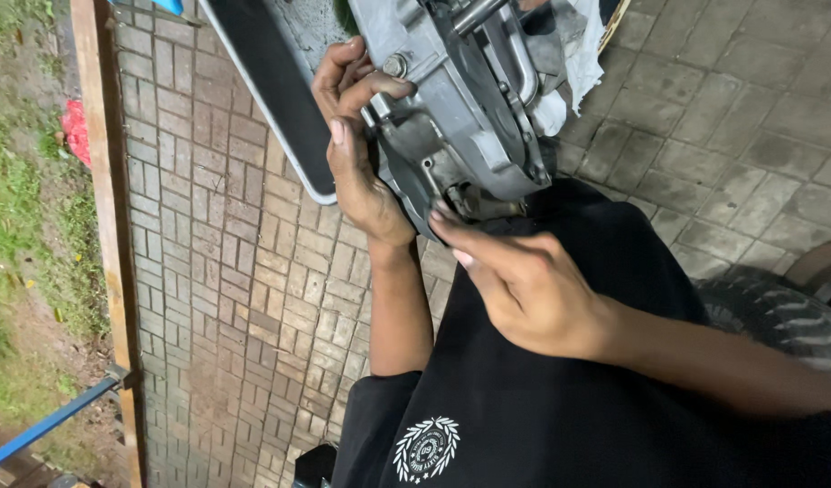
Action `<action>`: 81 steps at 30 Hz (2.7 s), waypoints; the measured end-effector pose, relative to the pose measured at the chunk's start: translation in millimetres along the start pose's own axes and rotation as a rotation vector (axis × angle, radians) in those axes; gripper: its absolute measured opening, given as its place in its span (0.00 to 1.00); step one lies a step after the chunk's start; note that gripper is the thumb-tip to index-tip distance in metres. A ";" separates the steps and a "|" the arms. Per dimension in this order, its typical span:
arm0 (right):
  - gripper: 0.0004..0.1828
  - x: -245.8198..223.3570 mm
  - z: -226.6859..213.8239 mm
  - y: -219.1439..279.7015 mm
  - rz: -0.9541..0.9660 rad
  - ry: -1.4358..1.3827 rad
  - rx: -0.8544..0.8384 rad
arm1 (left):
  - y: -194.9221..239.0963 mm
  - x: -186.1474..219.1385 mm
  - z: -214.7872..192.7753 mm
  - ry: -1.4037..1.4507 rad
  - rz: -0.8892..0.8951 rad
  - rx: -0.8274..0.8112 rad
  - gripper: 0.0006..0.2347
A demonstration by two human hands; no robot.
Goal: The person uses a wrench to tighten bolts on a mechanical part held over a metal tray. They then use pliers to adjust a small metal component on the part. The person continues to manipulate the part with their hands, adjusting and inspecting it.
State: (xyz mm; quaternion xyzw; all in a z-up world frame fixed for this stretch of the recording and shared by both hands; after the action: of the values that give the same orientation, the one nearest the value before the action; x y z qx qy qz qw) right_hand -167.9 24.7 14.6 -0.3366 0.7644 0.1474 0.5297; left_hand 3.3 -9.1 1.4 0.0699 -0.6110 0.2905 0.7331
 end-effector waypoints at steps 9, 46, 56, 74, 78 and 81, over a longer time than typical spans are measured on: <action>0.19 22.3 -11.5 49.5 -0.037 0.002 -0.271 | -1.2 -0.4 -2.4 -0.043 -0.007 -0.054 0.26; 0.18 19.8 3.3 -2.0 -0.240 -0.121 0.155 | 1.3 -1.6 6.6 -0.091 0.044 0.006 0.24; 0.20 13.9 2.7 -17.0 -0.207 -0.022 0.193 | 1.3 -7.5 2.4 -0.085 0.025 -0.007 0.24; 0.16 -20.7 -49.6 -26.7 -0.210 0.352 0.044 | 2.9 -3.0 -6.8 0.019 0.016 -0.095 0.25; 0.09 9.8 -27.3 -55.5 -0.549 1.035 0.267 | 1.6 1.6 -7.1 -0.032 0.003 -0.100 0.25; 0.20 5.9 -23.7 -64.0 -0.598 1.233 0.348 | 1.8 4.7 -5.4 -0.017 0.018 -0.072 0.25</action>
State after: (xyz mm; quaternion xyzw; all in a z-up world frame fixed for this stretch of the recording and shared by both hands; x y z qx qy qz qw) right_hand -143.1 -38.0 27.0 -0.4647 0.8124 -0.3463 0.0642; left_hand 7.4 -3.6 4.0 0.0405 -0.6280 0.2742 0.7272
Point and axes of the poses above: each hand's wrist, its own y-axis away from the middle knuckle, its own z-axis out of the palm, x = y × z, the point moved 1 cm from there along -y, towards the middle knuckle, and after that the axes turned 11 degrees about y, right-handed, at the moved point
